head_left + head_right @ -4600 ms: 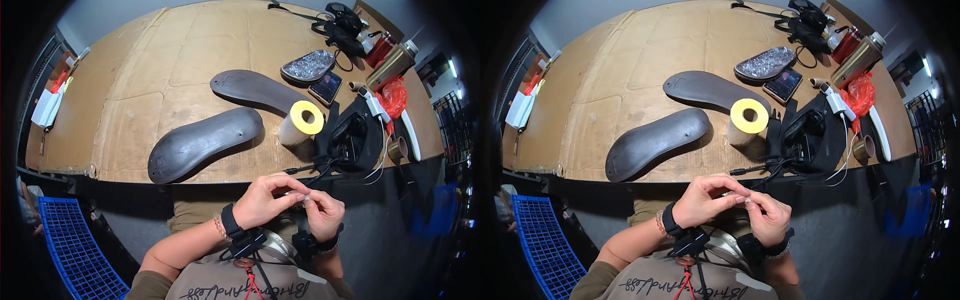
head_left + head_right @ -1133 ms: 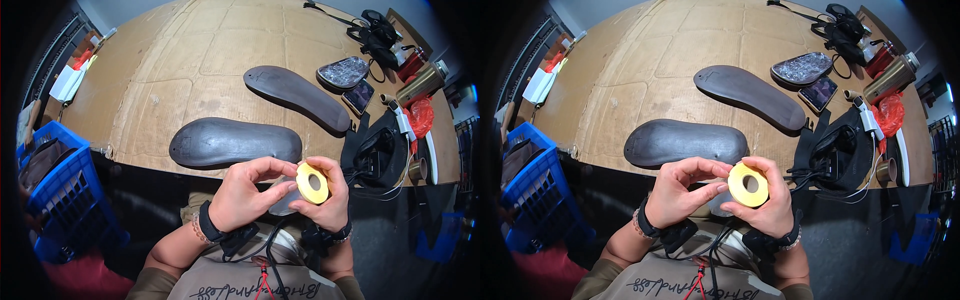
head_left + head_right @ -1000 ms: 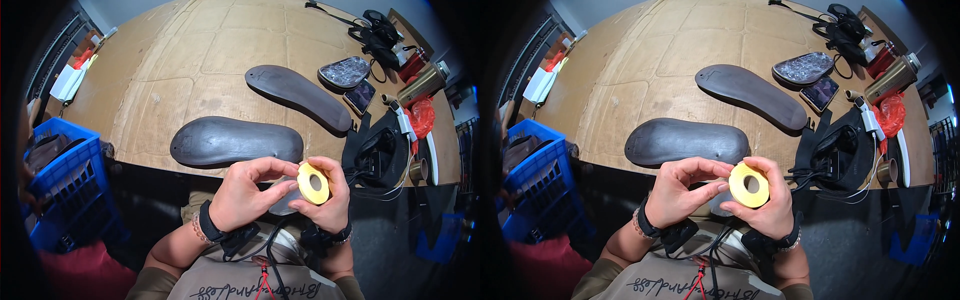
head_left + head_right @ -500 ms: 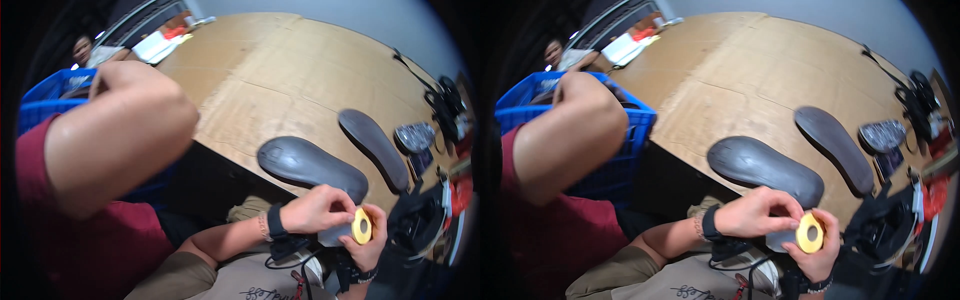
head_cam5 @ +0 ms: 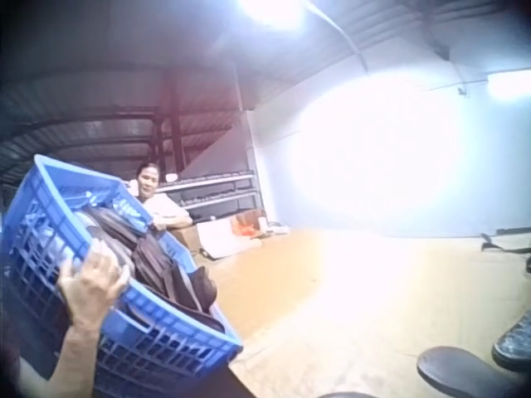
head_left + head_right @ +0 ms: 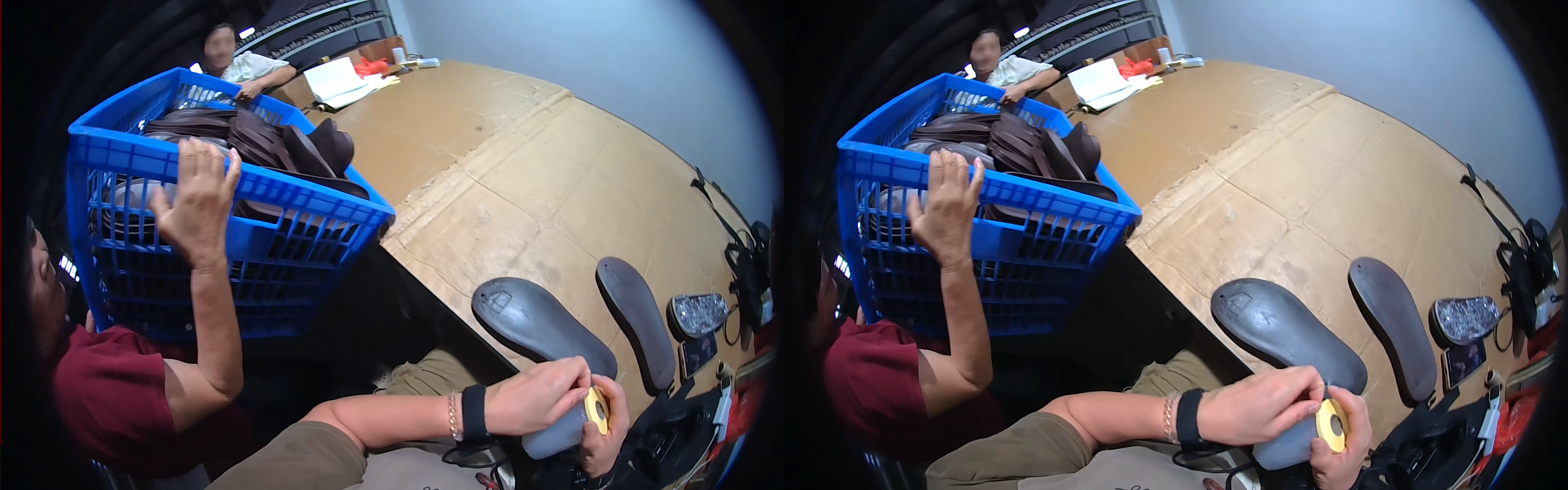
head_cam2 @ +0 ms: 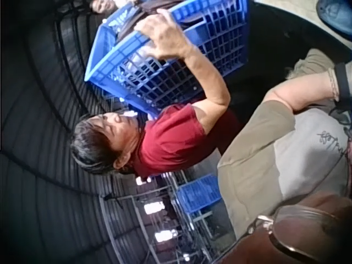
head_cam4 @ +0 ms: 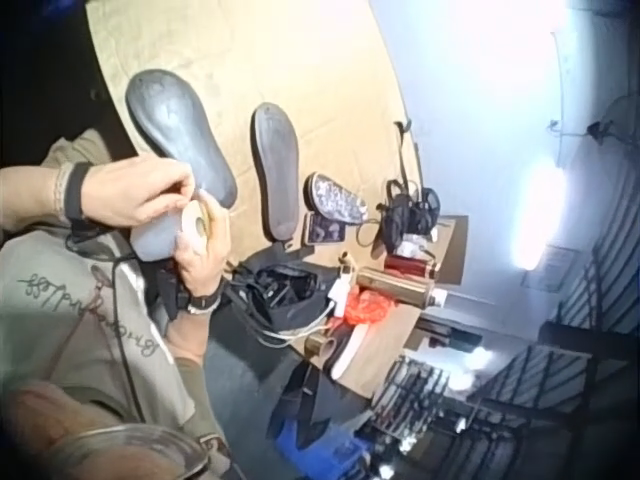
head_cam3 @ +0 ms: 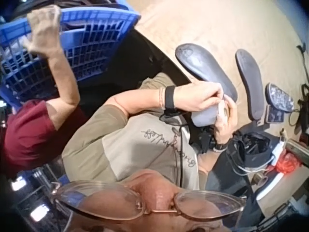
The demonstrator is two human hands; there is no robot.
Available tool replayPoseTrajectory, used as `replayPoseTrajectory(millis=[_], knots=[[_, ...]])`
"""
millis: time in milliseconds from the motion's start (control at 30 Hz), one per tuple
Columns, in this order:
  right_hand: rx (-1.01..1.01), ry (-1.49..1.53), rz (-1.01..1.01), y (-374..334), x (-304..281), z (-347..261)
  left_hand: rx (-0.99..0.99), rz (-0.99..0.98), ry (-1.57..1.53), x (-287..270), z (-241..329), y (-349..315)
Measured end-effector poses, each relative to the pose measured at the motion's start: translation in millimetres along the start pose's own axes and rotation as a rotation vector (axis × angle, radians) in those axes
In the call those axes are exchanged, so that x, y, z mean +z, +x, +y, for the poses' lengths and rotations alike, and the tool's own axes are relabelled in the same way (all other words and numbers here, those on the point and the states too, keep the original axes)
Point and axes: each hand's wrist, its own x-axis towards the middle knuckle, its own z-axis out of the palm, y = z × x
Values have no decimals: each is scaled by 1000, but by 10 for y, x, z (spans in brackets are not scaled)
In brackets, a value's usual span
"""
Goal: Applying double-sided tape or adhesive strips to the edges of shoe soles and lasts.
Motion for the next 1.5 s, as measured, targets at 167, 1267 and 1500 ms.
replayPoseTrajectory(millis=[167, 1267, 1500], knots=[[-73, -9, -31, 86, -43, -4, 120, 94, 97, 97, -95, 16], [240, 323, -327, 313, -101, -90, -71, -137, -415, -199, -380, 196], [307, 368, -362, 184, -233, -2, -231, -229, -542, -128, -344, 183]])
